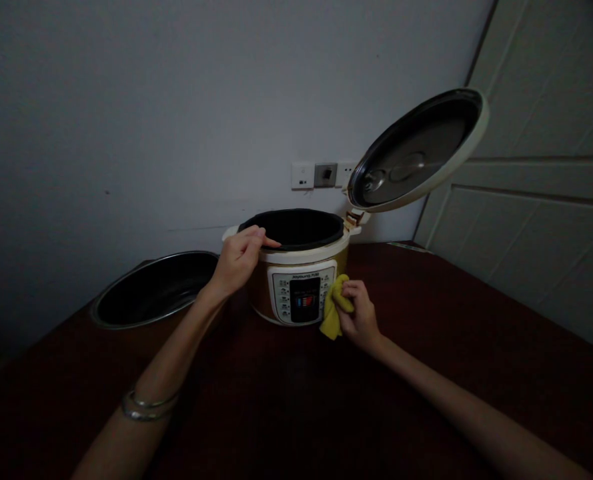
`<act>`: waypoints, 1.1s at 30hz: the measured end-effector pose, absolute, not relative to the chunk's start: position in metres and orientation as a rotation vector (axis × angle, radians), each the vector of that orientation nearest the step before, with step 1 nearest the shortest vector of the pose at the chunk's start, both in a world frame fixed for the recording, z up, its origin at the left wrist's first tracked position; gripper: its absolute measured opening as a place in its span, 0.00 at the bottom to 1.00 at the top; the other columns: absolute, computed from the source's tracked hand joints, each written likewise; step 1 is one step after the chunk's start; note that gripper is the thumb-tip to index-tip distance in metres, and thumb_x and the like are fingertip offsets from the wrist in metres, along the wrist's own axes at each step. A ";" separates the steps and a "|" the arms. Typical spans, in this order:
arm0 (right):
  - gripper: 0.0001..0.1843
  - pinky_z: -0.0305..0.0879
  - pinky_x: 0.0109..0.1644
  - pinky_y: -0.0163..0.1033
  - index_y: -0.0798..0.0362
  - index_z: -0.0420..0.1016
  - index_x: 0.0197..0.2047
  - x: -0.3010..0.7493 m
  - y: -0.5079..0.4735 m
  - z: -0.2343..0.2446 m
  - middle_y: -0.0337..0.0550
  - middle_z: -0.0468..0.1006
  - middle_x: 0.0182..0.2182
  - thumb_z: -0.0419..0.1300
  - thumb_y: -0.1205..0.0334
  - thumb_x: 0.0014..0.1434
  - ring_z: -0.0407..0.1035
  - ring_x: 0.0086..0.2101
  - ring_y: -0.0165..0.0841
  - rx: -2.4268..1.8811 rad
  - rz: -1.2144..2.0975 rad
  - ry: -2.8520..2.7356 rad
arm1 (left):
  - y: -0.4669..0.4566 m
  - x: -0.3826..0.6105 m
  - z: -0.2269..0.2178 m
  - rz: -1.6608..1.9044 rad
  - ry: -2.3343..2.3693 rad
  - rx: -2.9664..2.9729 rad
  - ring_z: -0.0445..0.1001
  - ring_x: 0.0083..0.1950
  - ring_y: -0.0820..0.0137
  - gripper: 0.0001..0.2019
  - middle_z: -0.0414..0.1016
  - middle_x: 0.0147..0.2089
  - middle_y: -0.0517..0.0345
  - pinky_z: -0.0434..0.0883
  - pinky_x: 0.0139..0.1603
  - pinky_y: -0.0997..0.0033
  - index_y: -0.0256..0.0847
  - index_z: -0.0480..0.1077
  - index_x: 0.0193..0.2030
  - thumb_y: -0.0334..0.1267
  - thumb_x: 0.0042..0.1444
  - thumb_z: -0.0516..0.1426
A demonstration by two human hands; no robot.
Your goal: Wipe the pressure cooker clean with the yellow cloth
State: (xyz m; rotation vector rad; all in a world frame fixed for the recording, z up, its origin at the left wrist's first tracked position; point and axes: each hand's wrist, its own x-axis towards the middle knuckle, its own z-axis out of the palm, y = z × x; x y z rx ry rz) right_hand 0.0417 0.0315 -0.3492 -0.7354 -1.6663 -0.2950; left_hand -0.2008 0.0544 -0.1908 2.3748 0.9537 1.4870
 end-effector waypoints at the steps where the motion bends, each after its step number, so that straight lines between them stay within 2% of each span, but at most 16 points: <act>1: 0.15 0.67 0.38 0.40 0.51 0.61 0.42 0.043 0.029 -0.357 0.45 0.64 0.37 0.52 0.75 0.52 0.65 0.37 0.35 -0.749 -0.271 -1.699 | 0.054 -0.201 -0.191 1.487 0.953 2.371 0.64 0.23 0.70 0.25 0.57 0.14 0.64 0.63 0.32 0.66 0.39 0.78 0.33 0.49 0.64 0.44; 6: 0.16 0.68 0.42 0.42 0.52 0.62 0.42 0.050 0.017 -0.367 0.47 0.67 0.38 0.51 0.76 0.51 0.66 0.39 0.36 -0.794 -0.179 -1.860 | 0.054 -0.201 -0.192 1.480 0.963 2.346 0.62 0.21 0.71 0.25 0.57 0.14 0.65 0.62 0.30 0.66 0.39 0.78 0.34 0.50 0.64 0.44; 12: 0.16 0.69 0.44 0.41 0.52 0.66 0.42 0.070 0.007 -0.337 0.48 0.69 0.41 0.50 0.76 0.52 0.67 0.42 0.35 -0.809 -0.118 -2.076 | 0.053 -0.201 -0.192 1.511 0.968 2.398 0.63 0.22 0.71 0.23 0.57 0.14 0.65 0.62 0.33 0.65 0.40 0.78 0.34 0.47 0.64 0.44; 16: 0.09 0.67 0.44 0.45 0.53 0.68 0.41 0.082 0.025 -0.308 0.46 0.71 0.38 0.57 0.65 0.56 0.68 0.40 0.37 -0.934 -0.110 -1.540 | 0.053 -0.201 -0.191 1.525 0.960 2.429 0.65 0.24 0.70 0.23 0.57 0.15 0.65 0.63 0.34 0.65 0.40 0.78 0.34 0.47 0.64 0.45; 20: 0.21 0.67 0.43 0.45 0.55 0.70 0.47 0.071 0.056 -0.291 0.50 0.75 0.41 0.60 0.51 0.53 0.70 0.39 0.39 -0.997 0.210 -1.130 | 0.053 -0.202 -0.192 1.518 0.951 2.423 0.64 0.24 0.72 0.23 0.58 0.16 0.64 0.62 0.32 0.67 0.39 0.78 0.34 0.46 0.64 0.45; 24: 0.23 0.67 0.35 0.41 0.57 0.72 0.37 0.050 0.076 -0.312 0.50 0.78 0.33 0.53 0.45 0.54 0.71 0.32 0.38 -1.120 0.526 -0.976 | 0.055 -0.202 -0.194 1.511 0.929 2.400 0.63 0.24 0.72 0.23 0.57 0.17 0.64 0.60 0.28 0.69 0.39 0.78 0.35 0.47 0.64 0.45; 29: 0.17 0.67 0.30 0.39 0.54 0.72 0.29 0.051 0.080 -0.354 0.46 0.78 0.26 0.55 0.48 0.50 0.72 0.28 0.37 -1.248 0.717 -0.919 | 0.055 -0.202 -0.195 1.508 0.934 2.371 0.61 0.22 0.73 0.23 0.57 0.17 0.64 0.59 0.26 0.70 0.39 0.78 0.35 0.47 0.64 0.45; 33: 0.17 0.69 0.30 0.40 0.52 0.73 0.30 0.058 0.081 -0.346 0.45 0.79 0.26 0.55 0.47 0.51 0.73 0.27 0.38 -1.216 0.769 -0.964 | 0.055 -0.202 -0.194 1.520 0.911 2.390 0.62 0.24 0.73 0.22 0.60 0.20 0.63 0.59 0.26 0.71 0.40 0.78 0.35 0.46 0.64 0.45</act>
